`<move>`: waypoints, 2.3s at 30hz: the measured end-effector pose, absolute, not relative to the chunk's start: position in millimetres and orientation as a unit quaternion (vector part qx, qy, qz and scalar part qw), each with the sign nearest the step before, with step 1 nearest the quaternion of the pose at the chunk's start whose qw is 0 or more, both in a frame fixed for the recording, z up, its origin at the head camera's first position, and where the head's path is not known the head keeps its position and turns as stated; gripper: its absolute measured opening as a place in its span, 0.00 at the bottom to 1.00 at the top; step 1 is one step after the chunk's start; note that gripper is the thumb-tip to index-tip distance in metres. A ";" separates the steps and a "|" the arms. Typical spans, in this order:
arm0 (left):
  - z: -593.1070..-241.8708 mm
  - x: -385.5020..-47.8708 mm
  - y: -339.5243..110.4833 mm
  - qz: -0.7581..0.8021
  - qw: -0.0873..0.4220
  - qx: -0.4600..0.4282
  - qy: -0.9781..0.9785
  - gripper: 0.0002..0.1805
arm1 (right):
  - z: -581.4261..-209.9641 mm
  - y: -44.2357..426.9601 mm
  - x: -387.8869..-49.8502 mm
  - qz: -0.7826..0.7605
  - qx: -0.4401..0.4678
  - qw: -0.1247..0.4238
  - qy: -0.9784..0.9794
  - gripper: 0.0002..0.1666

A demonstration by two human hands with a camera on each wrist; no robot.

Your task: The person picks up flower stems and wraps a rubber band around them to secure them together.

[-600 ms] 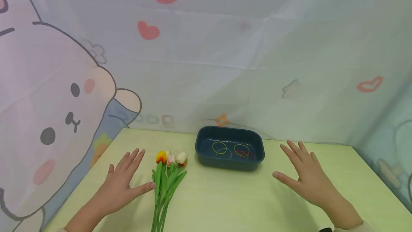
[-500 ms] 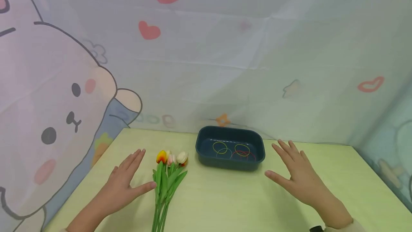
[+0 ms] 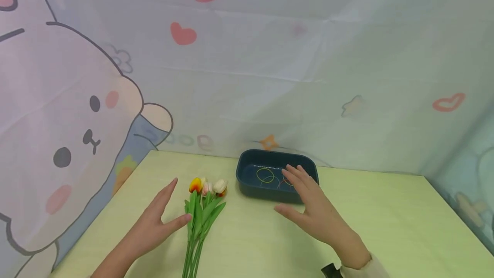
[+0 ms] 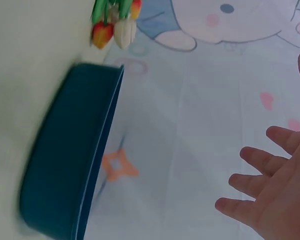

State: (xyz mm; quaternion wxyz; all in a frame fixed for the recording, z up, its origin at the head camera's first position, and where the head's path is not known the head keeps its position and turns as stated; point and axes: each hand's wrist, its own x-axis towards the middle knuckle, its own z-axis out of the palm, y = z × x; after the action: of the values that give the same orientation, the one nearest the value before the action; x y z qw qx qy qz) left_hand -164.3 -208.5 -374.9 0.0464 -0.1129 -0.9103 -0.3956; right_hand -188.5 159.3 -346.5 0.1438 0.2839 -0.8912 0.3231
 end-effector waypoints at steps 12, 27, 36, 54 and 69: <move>-386.8 -163.7 -202.4 -0.416 0.025 -0.109 -0.903 0.52 | -364.7 96.8 -187.1 0.390 0.278 0.057 -0.876 0.45; -407.0 -173.4 -204.1 -0.424 -0.023 -0.048 -0.904 0.56 | -401.1 41.0 -184.7 0.440 0.264 -0.012 -0.858 0.45; -413.9 -175.4 -198.9 -0.449 -0.060 -0.005 -0.891 0.58 | -417.0 22.7 -186.7 0.509 0.248 -0.104 -0.818 0.43; -424.4 -173.8 -195.2 -0.476 -0.098 0.039 -0.873 0.57 | -435.8 6.0 -189.4 0.545 0.167 -0.185 -0.801 0.46; -431.7 -174.7 -193.8 -0.491 -0.139 0.065 -0.858 0.44 | -442.5 -7.7 -185.5 0.543 0.156 -0.200 -0.801 0.32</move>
State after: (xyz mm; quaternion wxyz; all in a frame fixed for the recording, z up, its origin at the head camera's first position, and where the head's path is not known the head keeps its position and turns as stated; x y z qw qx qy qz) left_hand -174.7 -193.8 -431.7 -0.1391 0.0655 -0.8575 -0.4909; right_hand -185.5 -7.7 -442.5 -0.2003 0.1555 -0.8008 0.5426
